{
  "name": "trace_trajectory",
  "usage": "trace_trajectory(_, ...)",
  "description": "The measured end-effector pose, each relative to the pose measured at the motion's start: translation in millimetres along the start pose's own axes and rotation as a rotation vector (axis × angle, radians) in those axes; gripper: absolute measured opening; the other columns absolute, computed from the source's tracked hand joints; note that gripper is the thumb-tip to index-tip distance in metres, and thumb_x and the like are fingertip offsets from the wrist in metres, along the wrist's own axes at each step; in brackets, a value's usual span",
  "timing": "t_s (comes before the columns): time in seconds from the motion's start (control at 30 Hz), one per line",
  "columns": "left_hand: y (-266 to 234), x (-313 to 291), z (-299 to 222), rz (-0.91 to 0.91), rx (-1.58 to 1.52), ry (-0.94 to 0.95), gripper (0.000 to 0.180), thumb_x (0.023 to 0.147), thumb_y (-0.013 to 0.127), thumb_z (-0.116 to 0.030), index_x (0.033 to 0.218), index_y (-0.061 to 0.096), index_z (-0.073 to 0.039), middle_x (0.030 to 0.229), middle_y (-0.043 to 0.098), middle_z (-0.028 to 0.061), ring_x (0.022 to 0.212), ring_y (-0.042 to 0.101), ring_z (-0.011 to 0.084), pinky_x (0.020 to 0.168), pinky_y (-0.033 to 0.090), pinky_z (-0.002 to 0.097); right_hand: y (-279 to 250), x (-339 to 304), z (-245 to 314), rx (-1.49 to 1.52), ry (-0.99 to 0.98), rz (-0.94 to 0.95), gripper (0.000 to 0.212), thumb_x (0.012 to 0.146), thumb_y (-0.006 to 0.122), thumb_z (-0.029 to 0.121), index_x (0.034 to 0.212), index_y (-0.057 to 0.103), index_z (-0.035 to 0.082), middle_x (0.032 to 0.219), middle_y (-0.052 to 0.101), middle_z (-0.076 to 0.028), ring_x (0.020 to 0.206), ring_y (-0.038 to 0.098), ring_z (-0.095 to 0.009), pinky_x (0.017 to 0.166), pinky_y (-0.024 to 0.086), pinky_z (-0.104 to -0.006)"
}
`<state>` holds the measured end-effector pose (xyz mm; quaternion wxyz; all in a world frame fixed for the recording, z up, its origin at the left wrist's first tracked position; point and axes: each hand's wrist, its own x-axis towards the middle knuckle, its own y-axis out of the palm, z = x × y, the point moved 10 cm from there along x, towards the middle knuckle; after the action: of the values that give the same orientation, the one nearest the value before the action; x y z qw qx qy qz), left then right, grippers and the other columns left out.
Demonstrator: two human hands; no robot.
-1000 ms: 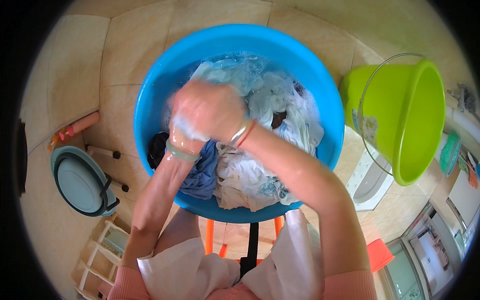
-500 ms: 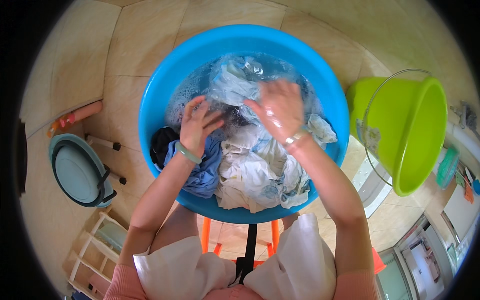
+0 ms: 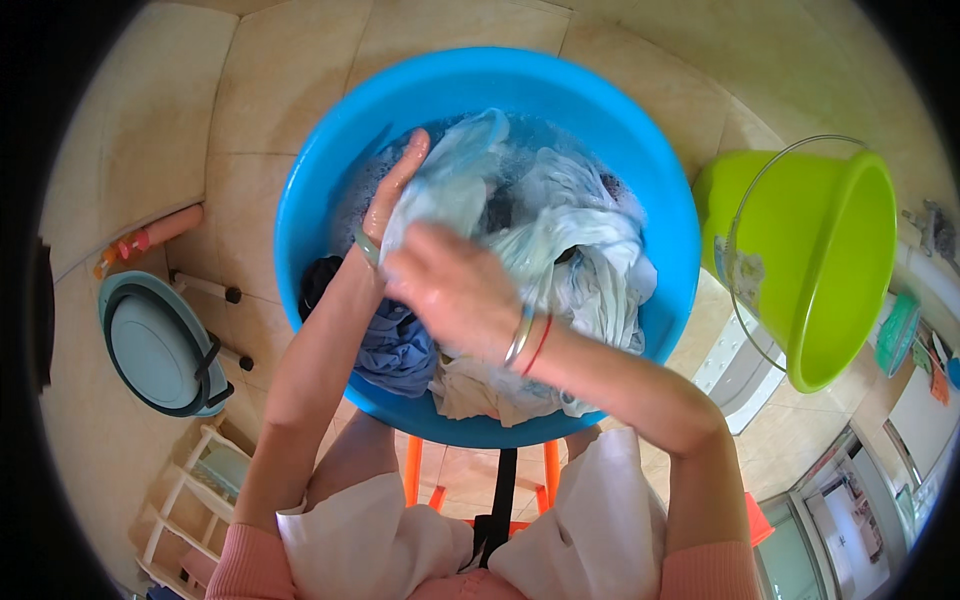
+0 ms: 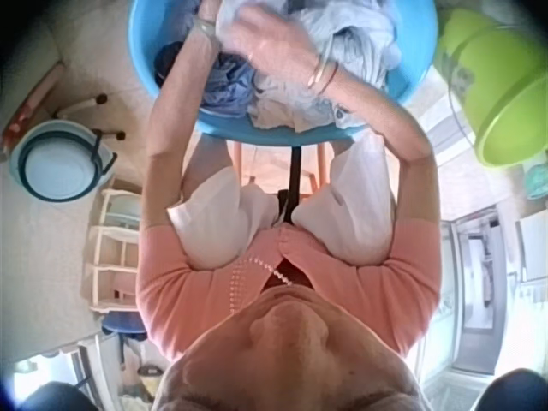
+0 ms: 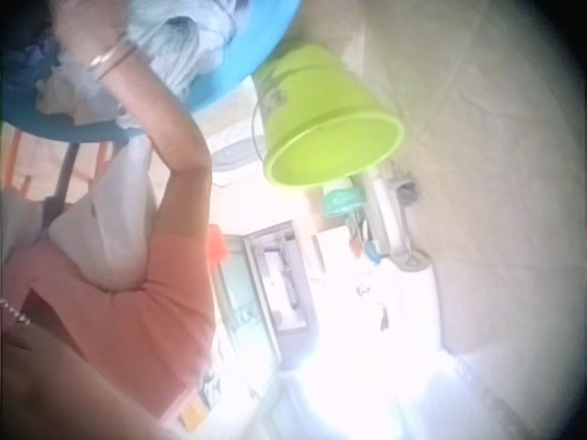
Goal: The person hand-washes various garments in a blue basin filled with soapy water. They scrub and rinse items including a black bra, a white cloth, and a blue shirt, then transfer the washed items into a green bucket.
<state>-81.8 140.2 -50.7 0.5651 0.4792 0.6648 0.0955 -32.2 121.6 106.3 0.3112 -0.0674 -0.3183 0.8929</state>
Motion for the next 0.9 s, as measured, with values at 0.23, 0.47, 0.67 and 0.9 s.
trace_trajectory(0.23,23,-31,10,0.035,-0.059,0.005,0.054,0.092,0.059,-0.045,0.131,0.049,-0.009,0.109,0.064,0.0071,0.095,0.061,0.0164,0.085,0.049,0.0318,-10,15,66,-0.163,-0.213,-0.215,0.027,0.065,0.078,0.026,0.075,0.058,0.011,0.080,0.044,-0.003,0.071,0.056,-0.016,0.054,0.049,-0.0291)
trace_trajectory(0.47,6,-24,33,0.153,-0.178,0.028,0.037,0.097,0.053,-0.038,0.119,0.055,-0.009,0.109,0.064,0.0042,0.096,0.061,0.0127,0.086,0.049,0.0290,-18,37,16,-0.049,-0.179,-0.454,0.022,0.070,0.075,0.015,0.066,0.054,0.010,0.067,0.048,-0.003,0.056,0.056,-0.018,0.045,0.046,-0.0294)
trace_trajectory(0.67,-2,-42,15,-0.261,-0.067,0.092,0.029,0.100,0.047,-0.030,0.115,0.057,-0.006,0.113,0.063,0.0054,0.099,0.062,0.0150,0.090,0.048,0.0319,-27,28,-139,-0.137,0.268,-0.372,0.018,0.086,0.059,0.023,0.074,0.063,0.009,0.081,0.064,-0.014,0.070,0.061,-0.037,0.059,0.049,-0.0469)
trace_trajectory(0.9,-33,-61,-44,-0.340,0.557,0.115,0.068,0.089,0.068,-0.037,0.140,0.040,-0.001,0.129,0.052,0.0215,0.118,0.054,0.0332,0.097,0.046,0.0412,-67,-32,-193,-0.282,0.489,-0.473,0.022,0.089,0.062,0.031,0.092,0.061,0.010,0.099,0.062,-0.019,0.086,0.060,-0.038,0.070,0.051,-0.0461)
